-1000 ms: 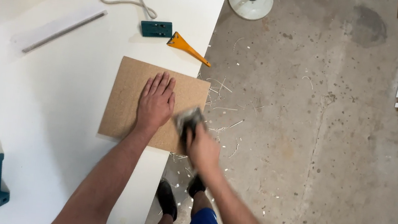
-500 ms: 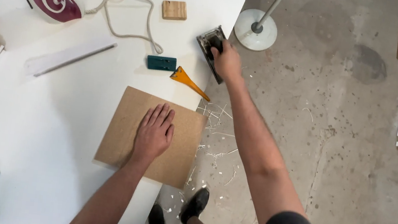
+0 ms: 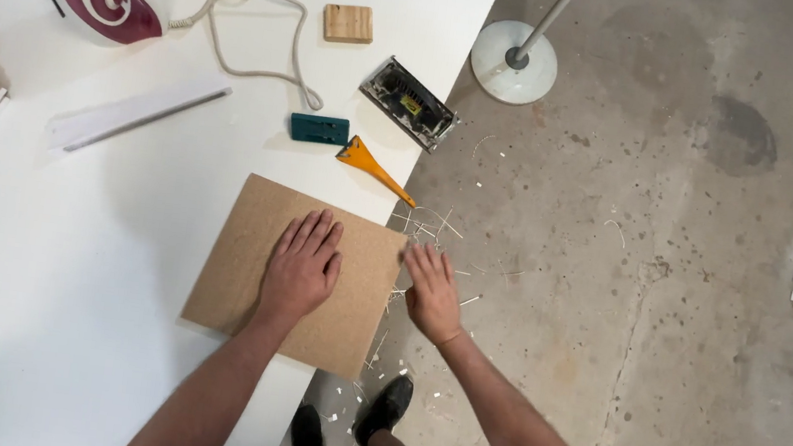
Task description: Applying heat-activated edge banding to a wooden board using an iron and trimming the excess with hand tools.
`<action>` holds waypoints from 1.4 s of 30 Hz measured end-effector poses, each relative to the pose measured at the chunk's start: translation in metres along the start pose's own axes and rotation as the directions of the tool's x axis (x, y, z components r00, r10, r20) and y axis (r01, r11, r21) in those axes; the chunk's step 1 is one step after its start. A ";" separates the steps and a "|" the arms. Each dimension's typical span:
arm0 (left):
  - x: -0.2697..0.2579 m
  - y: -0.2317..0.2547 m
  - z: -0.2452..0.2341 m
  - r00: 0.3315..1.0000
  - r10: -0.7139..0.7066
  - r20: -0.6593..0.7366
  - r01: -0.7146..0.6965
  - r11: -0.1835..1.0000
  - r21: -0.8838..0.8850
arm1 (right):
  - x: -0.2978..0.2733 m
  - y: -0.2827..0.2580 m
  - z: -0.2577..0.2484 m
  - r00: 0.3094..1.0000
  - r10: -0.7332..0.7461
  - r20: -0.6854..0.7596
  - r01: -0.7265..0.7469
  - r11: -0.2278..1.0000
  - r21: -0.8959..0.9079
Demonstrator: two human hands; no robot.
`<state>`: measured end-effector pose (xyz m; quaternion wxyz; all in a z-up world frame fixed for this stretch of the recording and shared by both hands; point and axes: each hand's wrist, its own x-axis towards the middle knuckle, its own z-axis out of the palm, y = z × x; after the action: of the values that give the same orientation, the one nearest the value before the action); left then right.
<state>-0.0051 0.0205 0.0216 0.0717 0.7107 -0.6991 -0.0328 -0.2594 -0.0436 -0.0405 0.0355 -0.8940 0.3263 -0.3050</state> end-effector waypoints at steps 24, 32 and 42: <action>-0.079 0.060 -0.257 0.669 0.156 0.727 -0.111 0.988 -0.110 | -0.022 -0.145 -0.084 0.958 0.282 -0.051 -0.173 0.710 0.683; 0.038 0.045 -0.163 0.961 0.238 0.143 -0.231 0.971 -0.059 | -0.004 -0.147 -0.050 0.489 0.799 0.349 -0.594 0.012 0.805; 0.079 0.015 0.001 0.972 0.119 0.204 -0.118 0.993 -0.014 | 0.018 -0.129 -0.005 0.072 0.821 0.566 -0.821 -0.274 0.501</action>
<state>-0.0183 -0.0583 0.0273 0.0018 0.6605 -0.7439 -0.1018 -0.1785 0.0476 0.0072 0.6009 -0.3018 0.6787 -0.2954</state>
